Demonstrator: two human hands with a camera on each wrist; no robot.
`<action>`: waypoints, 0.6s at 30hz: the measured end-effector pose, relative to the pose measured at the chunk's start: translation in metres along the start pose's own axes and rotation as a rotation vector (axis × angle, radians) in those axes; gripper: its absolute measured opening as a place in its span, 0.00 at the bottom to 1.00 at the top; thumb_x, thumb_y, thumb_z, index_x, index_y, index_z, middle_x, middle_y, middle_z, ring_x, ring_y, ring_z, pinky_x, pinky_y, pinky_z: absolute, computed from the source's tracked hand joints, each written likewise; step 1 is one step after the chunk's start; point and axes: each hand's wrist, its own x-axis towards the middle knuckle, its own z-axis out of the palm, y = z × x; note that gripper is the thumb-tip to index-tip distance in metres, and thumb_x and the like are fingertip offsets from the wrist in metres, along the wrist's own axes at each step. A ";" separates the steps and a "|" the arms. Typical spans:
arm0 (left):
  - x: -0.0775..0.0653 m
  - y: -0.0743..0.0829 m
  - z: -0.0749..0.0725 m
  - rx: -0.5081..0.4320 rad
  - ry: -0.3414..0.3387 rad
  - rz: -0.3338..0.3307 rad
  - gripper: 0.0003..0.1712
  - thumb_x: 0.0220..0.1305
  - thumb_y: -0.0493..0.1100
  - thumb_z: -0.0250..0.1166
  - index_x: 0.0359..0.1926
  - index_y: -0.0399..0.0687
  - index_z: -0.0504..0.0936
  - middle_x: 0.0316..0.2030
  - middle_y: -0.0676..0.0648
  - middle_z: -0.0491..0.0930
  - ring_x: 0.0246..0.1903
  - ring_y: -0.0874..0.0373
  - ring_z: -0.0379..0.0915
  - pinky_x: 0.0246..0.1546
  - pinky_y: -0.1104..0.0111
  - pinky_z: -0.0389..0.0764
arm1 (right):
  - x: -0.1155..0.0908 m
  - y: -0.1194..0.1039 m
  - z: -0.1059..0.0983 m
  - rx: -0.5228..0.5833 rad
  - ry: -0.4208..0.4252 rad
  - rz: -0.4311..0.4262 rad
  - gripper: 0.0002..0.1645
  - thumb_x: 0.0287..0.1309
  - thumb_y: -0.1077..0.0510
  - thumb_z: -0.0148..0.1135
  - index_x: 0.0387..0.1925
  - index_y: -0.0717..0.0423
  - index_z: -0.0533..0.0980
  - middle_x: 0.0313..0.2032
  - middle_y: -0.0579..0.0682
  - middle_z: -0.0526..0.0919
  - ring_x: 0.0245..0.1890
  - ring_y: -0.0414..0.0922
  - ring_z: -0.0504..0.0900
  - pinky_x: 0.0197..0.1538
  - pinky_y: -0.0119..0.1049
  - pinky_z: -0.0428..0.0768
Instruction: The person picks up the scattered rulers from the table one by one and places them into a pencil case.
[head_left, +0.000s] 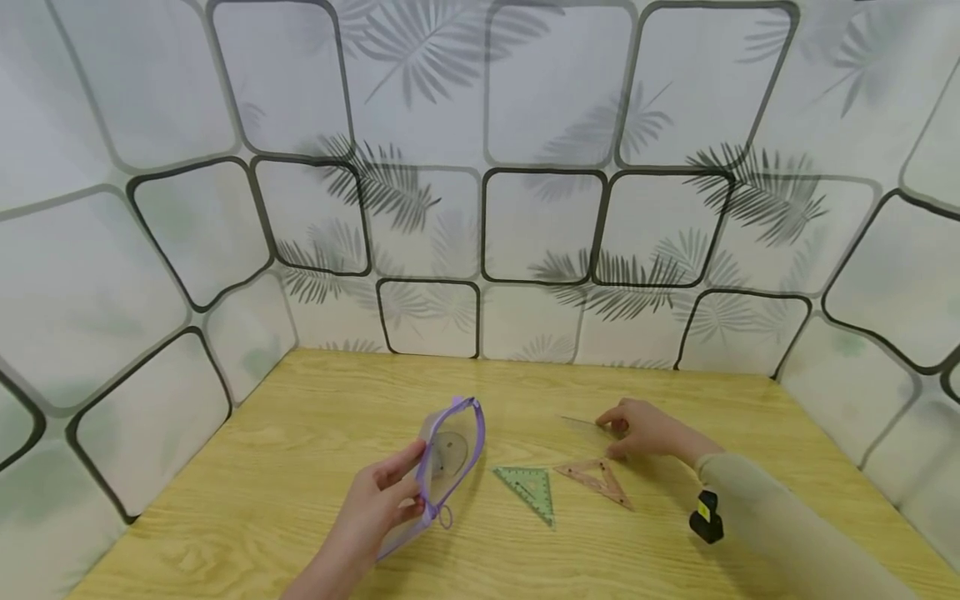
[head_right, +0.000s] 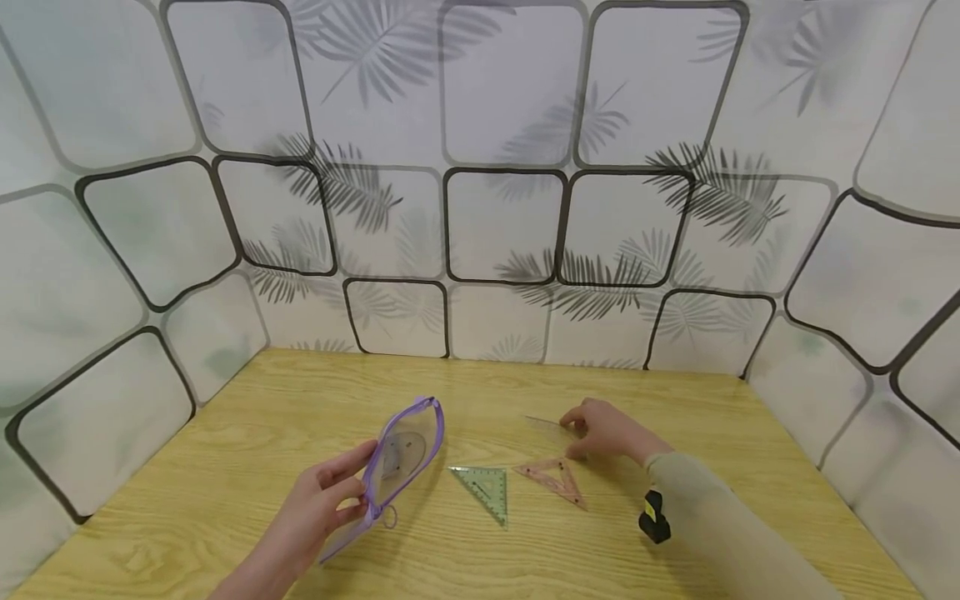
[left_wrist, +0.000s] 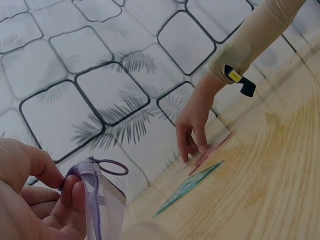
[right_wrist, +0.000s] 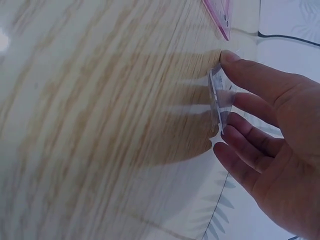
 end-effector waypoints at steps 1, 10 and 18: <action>0.000 0.000 0.000 0.002 0.002 0.000 0.36 0.61 0.30 0.57 0.72 0.38 0.63 0.72 0.38 0.61 0.37 0.59 0.73 0.33 0.76 0.80 | 0.000 0.000 0.000 0.000 0.005 0.005 0.29 0.50 0.53 0.75 0.53 0.63 0.80 0.38 0.51 0.78 0.40 0.44 0.76 0.44 0.41 0.79; -0.001 0.001 0.000 0.000 0.007 -0.013 0.36 0.60 0.31 0.56 0.71 0.41 0.66 0.72 0.36 0.63 0.45 0.54 0.73 0.35 0.77 0.80 | 0.002 0.000 -0.001 -0.031 0.032 0.020 0.29 0.46 0.51 0.77 0.46 0.64 0.80 0.37 0.52 0.79 0.38 0.44 0.76 0.44 0.41 0.79; -0.002 -0.001 -0.002 0.017 0.007 -0.017 0.33 0.61 0.31 0.56 0.70 0.39 0.67 0.69 0.31 0.65 0.44 0.56 0.73 0.36 0.75 0.80 | 0.003 -0.001 0.000 -0.049 0.030 0.042 0.29 0.45 0.50 0.78 0.46 0.65 0.82 0.34 0.51 0.77 0.34 0.42 0.70 0.39 0.36 0.74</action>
